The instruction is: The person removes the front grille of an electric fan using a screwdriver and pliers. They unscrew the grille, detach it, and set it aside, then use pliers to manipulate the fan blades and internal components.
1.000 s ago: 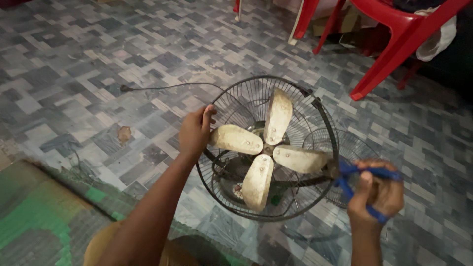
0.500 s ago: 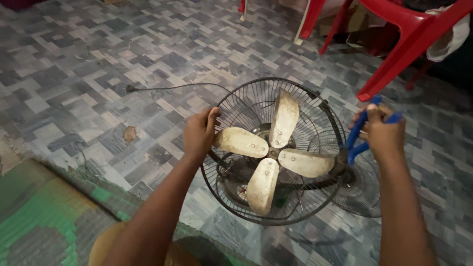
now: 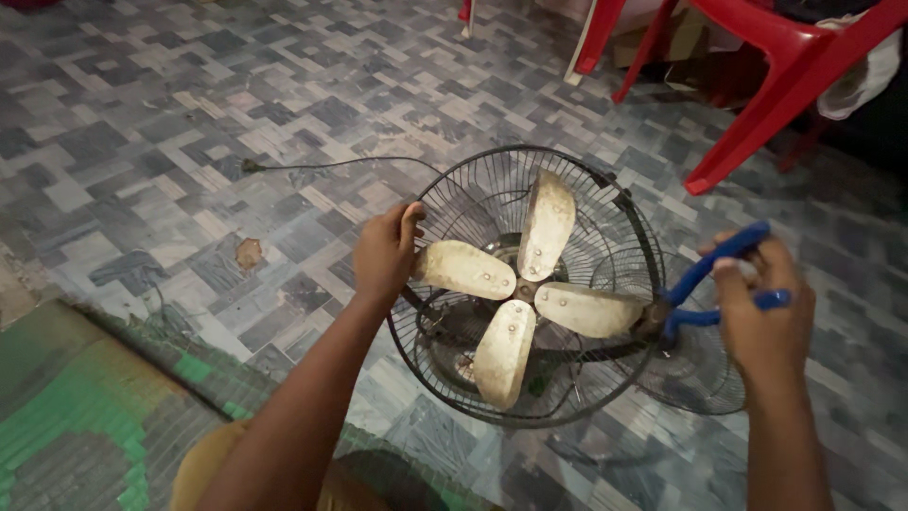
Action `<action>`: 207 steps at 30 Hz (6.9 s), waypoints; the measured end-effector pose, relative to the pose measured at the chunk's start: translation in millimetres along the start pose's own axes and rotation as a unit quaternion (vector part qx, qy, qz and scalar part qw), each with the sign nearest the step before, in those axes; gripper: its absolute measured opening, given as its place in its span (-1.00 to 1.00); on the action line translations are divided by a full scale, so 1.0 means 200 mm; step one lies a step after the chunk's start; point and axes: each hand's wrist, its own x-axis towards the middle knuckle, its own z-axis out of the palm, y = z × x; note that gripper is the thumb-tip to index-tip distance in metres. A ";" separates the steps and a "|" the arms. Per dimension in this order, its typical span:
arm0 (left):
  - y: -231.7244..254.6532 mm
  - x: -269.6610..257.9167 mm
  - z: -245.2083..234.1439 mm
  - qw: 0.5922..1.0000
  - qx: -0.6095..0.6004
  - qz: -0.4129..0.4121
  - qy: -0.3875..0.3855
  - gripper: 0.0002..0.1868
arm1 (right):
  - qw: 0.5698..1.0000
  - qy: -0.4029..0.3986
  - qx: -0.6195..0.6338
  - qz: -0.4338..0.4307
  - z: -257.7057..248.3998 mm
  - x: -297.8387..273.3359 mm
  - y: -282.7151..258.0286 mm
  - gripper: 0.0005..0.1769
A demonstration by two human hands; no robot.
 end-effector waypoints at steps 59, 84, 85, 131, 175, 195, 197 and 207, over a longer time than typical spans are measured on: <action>0.01 0.00 0.04 0.999 0.036 0.031 0.014 -0.57 | 0.952 -0.058 0.290 -0.072 -0.06 0.14 0.36 -0.45; 0.07 -0.01 0.01 1.000 0.027 -0.009 0.006 -0.58 | 0.934 0.047 0.316 -0.159 -0.03 -0.40 0.34 -0.18; 0.06 -0.02 0.01 1.000 0.026 -0.010 0.006 -0.58 | 0.935 0.048 0.315 -0.158 -0.03 -0.40 0.35 -0.21; 0.01 0.00 0.02 0.999 0.023 0.039 0.014 -0.62 | 0.983 0.108 0.141 -0.039 0.12 0.14 0.18 -0.32; 0.02 0.00 0.03 0.999 0.042 0.032 0.013 -0.59 | 0.988 -0.107 0.112 0.030 -0.03 0.22 0.06 -0.63; 0.03 -0.02 0.04 0.999 0.029 0.031 0.020 -0.58 | 0.957 0.138 0.222 -0.125 0.05 -0.54 0.21 -0.63; 0.03 -0.02 0.03 0.999 0.029 0.039 0.021 -0.58 | 0.952 0.155 0.222 -0.144 0.09 -0.59 0.23 -0.63; 0.03 -0.02 0.03 0.999 0.007 0.042 0.024 -0.59 | 0.938 0.163 0.223 -0.210 0.21 -0.62 0.26 -0.59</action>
